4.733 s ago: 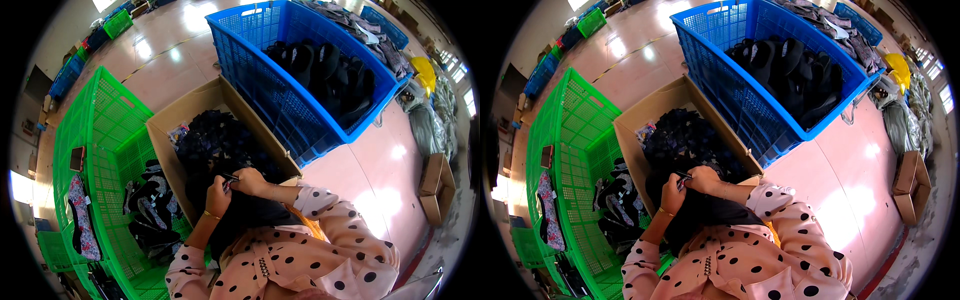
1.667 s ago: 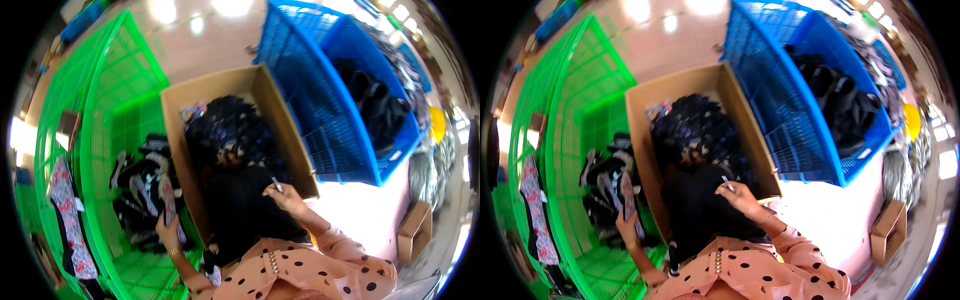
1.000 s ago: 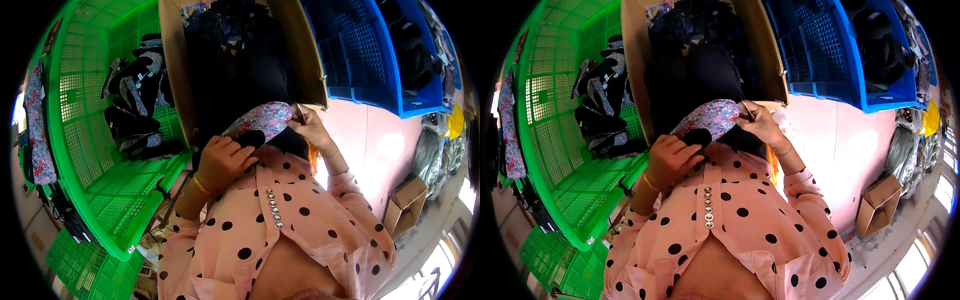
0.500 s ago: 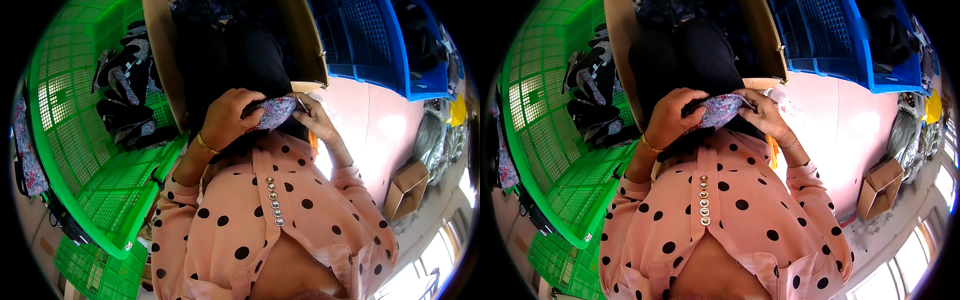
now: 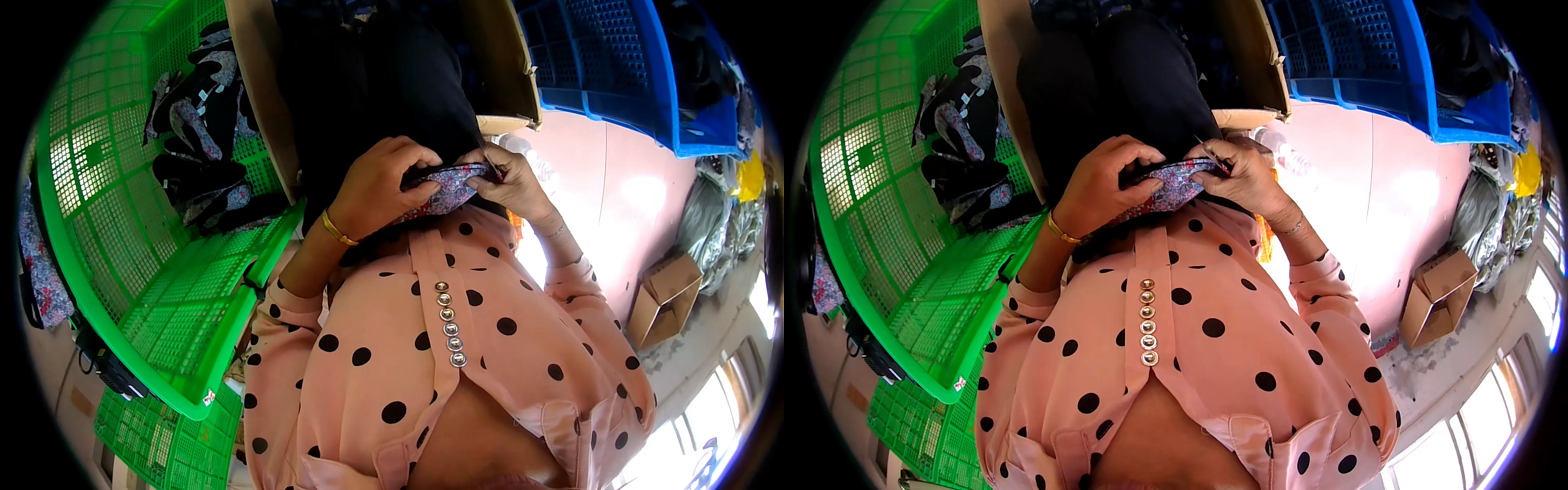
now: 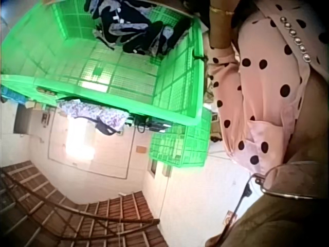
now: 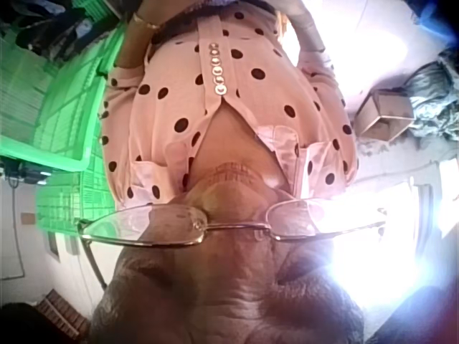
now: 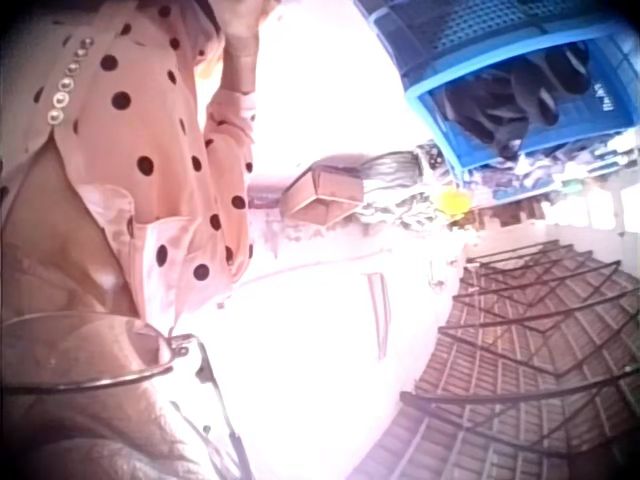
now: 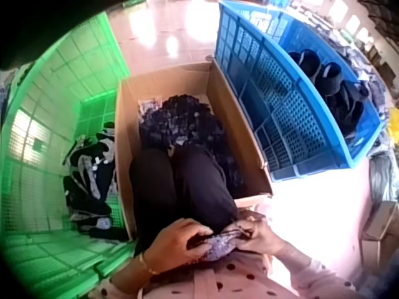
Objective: The person uses a small blade to cut tags and loose threads from the hems of black floral-patterned garments. They pick up each item from a cardboard box, trim the excess material, and place the finished garment into a green plastic crate.
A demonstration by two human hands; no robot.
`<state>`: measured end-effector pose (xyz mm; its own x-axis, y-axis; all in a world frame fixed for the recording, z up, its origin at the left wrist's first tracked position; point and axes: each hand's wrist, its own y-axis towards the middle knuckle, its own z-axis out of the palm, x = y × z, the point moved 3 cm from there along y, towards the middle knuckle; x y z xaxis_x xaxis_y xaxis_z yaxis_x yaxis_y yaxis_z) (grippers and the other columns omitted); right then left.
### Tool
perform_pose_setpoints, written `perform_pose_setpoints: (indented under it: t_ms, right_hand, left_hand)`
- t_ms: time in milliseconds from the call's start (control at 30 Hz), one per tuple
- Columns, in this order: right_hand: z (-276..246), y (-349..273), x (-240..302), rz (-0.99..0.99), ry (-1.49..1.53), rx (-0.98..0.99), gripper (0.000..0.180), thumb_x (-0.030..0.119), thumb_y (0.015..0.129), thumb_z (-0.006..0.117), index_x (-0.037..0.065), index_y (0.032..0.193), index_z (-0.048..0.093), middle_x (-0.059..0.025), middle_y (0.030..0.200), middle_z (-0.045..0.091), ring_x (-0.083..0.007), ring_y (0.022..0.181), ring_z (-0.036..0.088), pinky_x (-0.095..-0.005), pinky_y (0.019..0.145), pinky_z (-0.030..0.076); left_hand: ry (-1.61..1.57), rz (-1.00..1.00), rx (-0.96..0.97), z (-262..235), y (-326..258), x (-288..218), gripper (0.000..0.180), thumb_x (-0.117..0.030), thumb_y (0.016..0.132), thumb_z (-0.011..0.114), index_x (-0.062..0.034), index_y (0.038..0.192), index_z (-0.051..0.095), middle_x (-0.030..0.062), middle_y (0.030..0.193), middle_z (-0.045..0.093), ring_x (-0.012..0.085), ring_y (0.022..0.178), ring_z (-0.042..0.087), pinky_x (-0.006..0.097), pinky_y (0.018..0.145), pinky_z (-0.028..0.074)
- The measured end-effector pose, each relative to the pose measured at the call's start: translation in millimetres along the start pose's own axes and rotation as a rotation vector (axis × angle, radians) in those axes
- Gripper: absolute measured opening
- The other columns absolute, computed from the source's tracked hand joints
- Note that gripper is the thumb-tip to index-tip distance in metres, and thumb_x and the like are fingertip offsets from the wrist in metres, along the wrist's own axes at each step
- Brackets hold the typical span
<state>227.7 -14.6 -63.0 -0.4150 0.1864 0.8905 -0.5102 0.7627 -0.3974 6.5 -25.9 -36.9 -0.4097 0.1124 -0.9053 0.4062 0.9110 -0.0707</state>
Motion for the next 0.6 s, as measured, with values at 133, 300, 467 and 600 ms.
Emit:
perform_pose_setpoints:
  t_ms: [133, 300, 467, 600]
  right_hand:
    - [5, 0, 5, -0.065, 0.068, -0.04, 0.021, 0.0, 0.082, 0.068, 0.003, 0.103, 0.066, -0.0017, 0.086, 0.066, -0.0058, 0.082, 0.059, -0.0213, 0.077, 0.048]
    - [9, -1, 3, -0.085, 0.097, -0.077, 0.022, -0.001, 0.082, 0.068, 0.002, 0.104, 0.066, -0.0021, 0.088, 0.066, -0.0061, 0.08, 0.059, -0.0215, 0.077, 0.048]
    - [9, -1, 4, -0.098, 0.103, -0.083, 0.023, -0.002, 0.082, 0.068, 0.002, 0.105, 0.067, -0.0027, 0.09, 0.068, -0.0066, 0.082, 0.06, -0.0219, 0.078, 0.049]
    - [10, -2, 4, -0.105, 0.116, -0.097, 0.023, -0.002, 0.082, 0.068, 0.001, 0.105, 0.067, -0.0027, 0.092, 0.069, -0.0065, 0.083, 0.061, -0.0212, 0.079, 0.049]
  left_hand:
    - [-0.032, -0.008, 0.006, 2, 1, -2, 0.024, -0.009, 0.074, 0.073, -0.0032, 0.096, 0.064, 0.0068, 0.087, 0.056, 0.0204, 0.078, 0.056, 0.029, 0.07, 0.048]
    - [-0.059, -0.006, -0.003, 2, 1, 1, 0.023, -0.009, 0.074, 0.074, -0.0023, 0.094, 0.065, 0.0069, 0.088, 0.058, 0.0183, 0.077, 0.057, 0.027, 0.069, 0.047]
    - [-0.25, -0.017, -0.042, 0, -1, 11, 0.013, -0.006, 0.079, 0.072, -0.0007, 0.091, 0.067, 0.0085, 0.086, 0.063, 0.016, 0.073, 0.06, 0.026, 0.067, 0.048]
    - [-0.201, -0.016, -0.025, -6, 1, 14, 0.007, -0.002, 0.083, 0.068, 0.0001, 0.089, 0.067, 0.0078, 0.081, 0.064, 0.0147, 0.072, 0.06, 0.025, 0.066, 0.048]
